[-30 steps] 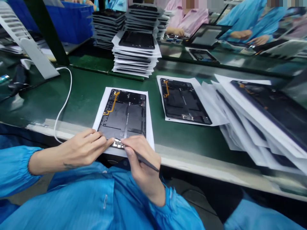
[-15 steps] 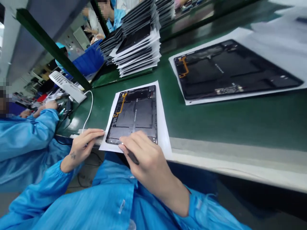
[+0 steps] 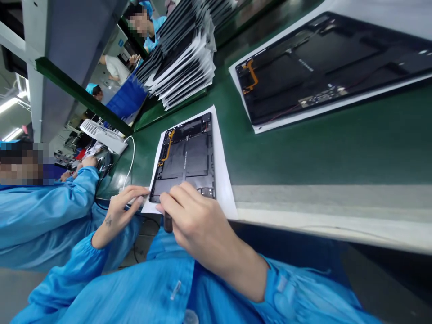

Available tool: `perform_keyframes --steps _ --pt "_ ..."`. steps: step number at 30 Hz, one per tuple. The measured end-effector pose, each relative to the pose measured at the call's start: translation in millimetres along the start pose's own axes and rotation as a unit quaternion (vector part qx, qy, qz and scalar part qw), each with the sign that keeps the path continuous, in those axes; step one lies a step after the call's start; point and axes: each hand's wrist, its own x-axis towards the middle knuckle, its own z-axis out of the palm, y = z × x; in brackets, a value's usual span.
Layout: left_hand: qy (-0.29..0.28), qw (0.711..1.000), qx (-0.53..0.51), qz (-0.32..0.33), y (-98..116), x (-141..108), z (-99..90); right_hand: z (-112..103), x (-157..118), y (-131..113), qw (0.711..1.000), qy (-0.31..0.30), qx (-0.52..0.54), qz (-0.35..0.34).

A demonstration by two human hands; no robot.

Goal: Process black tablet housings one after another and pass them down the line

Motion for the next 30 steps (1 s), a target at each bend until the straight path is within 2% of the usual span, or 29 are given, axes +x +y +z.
perform_keyframes --steps 3,5,8,10,14,17,19,25,30 --pt "-0.006 1.0 -0.005 -0.003 -2 0 0.5 1 -1 0 1.0 0.021 0.016 -0.009" --pt "-0.005 1.0 -0.009 0.001 -5 -2 2.7 0 -2 0 0.997 0.051 0.062 -0.005" --pt "-0.003 1.0 -0.021 0.012 -9 -7 7.7 -7 -3 1 0.99 0.067 0.117 0.049" --pt "-0.003 0.999 -0.035 0.022 -12 -9 11.4 -15 1 2 0.991 0.025 0.108 0.073" --pt "-0.004 0.997 -0.071 0.043 -19 -5 17.6 -27 21 5 0.988 -0.122 0.074 0.057" --pt "-0.015 0.994 -0.083 0.066 -26 0 20.9 -25 39 6 0.972 -0.224 0.056 0.043" --pt "-0.009 0.992 -0.089 0.085 -30 3 22.7 -19 48 5 0.962 -0.269 0.033 0.028" --pt "0.013 0.982 -0.133 0.137 -40 7 32.6 1 58 3 0.951 -0.302 -0.058 0.004" --pt "0.052 0.979 -0.155 0.124 -39 3 51.5 6 53 6 0.94 -0.309 -0.139 -0.035"
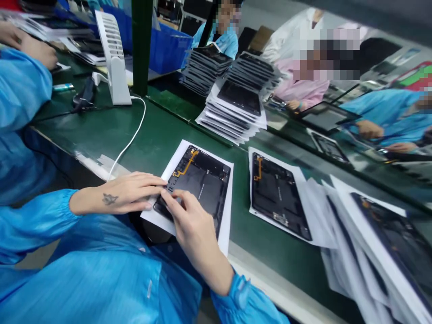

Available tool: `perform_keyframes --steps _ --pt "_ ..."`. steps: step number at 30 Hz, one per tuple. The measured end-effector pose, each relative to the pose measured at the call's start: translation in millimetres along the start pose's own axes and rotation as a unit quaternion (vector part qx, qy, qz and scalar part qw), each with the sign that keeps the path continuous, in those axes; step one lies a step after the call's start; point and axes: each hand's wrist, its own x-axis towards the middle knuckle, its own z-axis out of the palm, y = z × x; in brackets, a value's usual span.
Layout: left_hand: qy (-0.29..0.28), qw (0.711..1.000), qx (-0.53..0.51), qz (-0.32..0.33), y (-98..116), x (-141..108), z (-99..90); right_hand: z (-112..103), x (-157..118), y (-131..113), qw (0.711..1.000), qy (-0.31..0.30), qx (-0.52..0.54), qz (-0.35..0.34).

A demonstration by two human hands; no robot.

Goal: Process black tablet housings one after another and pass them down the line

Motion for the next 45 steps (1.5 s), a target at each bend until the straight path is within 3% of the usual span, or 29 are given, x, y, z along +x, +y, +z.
perform_keyframes --steps 8,25,31,35,40,42,45 --pt "0.029 1.0 0.003 -0.008 6 0 5.7 8 -5 -5 1.0 0.018 -0.003 -0.009" --pt "0.013 1.0 0.016 -0.015 7 3 7.1 9 -5 -7 1.0 -0.011 -0.003 0.003" --pt "0.007 1.0 0.019 -0.01 7 3 7.8 0 6 -12 0.992 -0.051 -0.095 -0.066" --pt "-0.002 0.999 -0.037 -0.028 7 2 -1.6 -3 11 -6 0.982 -0.098 -0.116 -0.111" --pt "-0.011 0.982 -0.125 -0.142 -1 4 -10.0 4 -4 -4 0.999 -0.033 -0.018 -0.019" --pt "-0.015 0.988 -0.09 -0.127 -5 5 -6.7 9 -10 -10 1.0 -0.007 -0.009 0.021" --pt "0.003 0.998 0.024 -0.054 -9 4 2.9 17 -15 -19 0.999 0.0 -0.02 0.028"
